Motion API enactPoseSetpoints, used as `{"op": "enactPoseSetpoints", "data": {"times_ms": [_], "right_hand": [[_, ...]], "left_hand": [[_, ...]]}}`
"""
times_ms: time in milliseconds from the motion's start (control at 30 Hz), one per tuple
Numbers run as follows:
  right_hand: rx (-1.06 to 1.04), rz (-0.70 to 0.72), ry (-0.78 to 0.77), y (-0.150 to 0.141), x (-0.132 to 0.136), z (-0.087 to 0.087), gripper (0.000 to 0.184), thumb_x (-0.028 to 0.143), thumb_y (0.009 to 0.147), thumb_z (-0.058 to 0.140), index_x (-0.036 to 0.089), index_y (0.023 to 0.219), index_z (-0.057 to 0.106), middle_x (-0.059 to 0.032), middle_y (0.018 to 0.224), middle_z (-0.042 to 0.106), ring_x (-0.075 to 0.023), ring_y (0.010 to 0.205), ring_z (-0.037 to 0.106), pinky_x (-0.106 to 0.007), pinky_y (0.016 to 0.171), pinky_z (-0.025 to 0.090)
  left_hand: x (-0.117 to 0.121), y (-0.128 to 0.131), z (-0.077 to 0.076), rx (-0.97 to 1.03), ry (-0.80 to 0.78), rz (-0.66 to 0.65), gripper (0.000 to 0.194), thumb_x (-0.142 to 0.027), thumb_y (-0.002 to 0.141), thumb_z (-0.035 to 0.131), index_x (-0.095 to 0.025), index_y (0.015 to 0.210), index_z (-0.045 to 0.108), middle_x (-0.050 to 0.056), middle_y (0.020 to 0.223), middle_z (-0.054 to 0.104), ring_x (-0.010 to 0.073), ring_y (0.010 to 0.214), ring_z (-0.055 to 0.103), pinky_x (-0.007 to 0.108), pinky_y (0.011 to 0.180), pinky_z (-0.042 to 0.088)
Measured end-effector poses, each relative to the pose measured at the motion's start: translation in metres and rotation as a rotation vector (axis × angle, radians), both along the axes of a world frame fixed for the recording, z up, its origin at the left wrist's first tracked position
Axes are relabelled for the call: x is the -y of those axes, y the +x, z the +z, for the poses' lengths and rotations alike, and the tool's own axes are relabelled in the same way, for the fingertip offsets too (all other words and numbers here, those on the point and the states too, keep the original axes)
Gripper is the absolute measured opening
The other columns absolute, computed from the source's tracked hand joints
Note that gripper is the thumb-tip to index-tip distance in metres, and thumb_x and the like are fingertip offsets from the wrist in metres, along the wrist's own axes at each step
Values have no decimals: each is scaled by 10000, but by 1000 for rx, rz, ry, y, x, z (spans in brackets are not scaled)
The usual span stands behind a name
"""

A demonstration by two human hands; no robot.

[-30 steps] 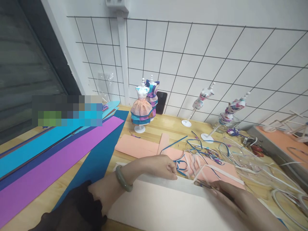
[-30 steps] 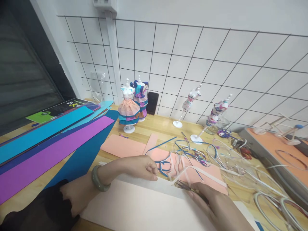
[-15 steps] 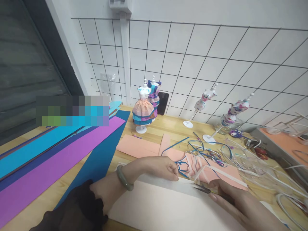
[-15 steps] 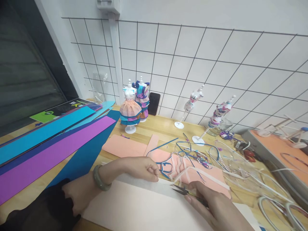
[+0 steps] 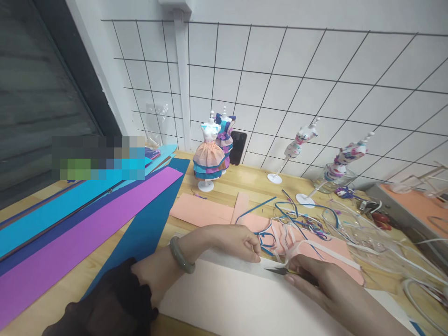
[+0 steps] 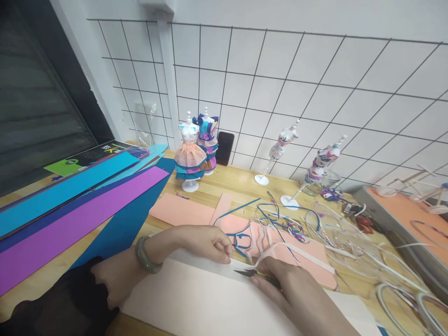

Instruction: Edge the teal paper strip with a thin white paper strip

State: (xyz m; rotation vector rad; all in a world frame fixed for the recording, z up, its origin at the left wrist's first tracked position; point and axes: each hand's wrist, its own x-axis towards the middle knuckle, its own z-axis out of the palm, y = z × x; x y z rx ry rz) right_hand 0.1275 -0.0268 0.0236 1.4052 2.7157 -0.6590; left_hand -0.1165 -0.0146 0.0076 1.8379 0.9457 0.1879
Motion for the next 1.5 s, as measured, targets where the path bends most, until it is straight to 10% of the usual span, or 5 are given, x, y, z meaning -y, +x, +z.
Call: {"op": "enactPoseSetpoints", "data": {"times_ms": [1500], "right_hand": [[-257,-14,11,-18,3,-16,414,493,875,354,238,713,637,-18,698,678,-163,626,609,-230,554,441]], "left_hand": [[-4,-12,8,-90,15,7,228,-338,691,583,-206,877,598,-44,760,596,99,619,534,186,493,370]]}}
